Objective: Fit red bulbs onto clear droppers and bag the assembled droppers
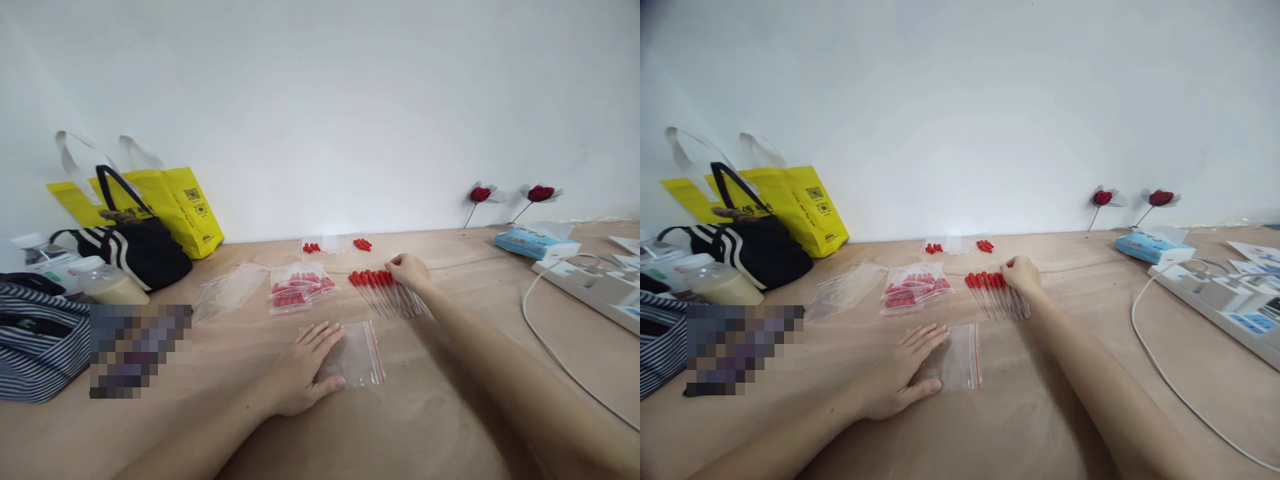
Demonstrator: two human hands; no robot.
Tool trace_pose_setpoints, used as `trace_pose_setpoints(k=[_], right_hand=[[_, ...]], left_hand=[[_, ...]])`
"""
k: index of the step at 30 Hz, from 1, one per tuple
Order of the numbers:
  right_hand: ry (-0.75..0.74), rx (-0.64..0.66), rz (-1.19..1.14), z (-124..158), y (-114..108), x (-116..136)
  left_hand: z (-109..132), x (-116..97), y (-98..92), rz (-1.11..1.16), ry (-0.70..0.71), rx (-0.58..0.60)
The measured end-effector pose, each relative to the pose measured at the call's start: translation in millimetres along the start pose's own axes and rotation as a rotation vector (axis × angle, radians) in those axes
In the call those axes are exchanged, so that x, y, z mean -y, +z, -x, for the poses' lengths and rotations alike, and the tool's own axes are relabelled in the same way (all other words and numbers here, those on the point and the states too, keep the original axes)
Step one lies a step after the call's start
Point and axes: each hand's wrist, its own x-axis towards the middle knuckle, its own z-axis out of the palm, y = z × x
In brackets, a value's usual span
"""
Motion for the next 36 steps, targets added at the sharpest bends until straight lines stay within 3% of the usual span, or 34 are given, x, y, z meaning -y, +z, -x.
trace_pose_setpoints(k=[4, 9, 14, 19, 23, 32, 36], right_hand=[[-0.026, 0.002, -0.226, 9, -15, -3], [-0.026, -0.012, -0.512, 49, -30, -17], [0.052, 0.079, -0.869, 93, -23, -24], [0.203, 0.189, -1.033, 114, -10, -18], [0.188, 0.368, -1.079, 126, -7, -14], [-0.141, 0.739, -0.72, 138, -7, -9], [-0.227, 0.818, -0.742, 138, -9, -8]], left_hand=[[0, 1, 0.6, -0.007, 0.018, -0.005], [-1, 4, 2.5, -0.019, 0.02, -0.033], [-2, 1, 2.9, -0.023, -0.008, -0.039], [-1, -2, 3.5, -0.003, -0.024, -0.048], [-1, -2, 4.2, 0.007, -0.027, -0.065], [-1, 4, 7.5, 0.028, 0.001, -0.09], [-4, 2, 10.3, 0.053, 0.001, -0.118]])
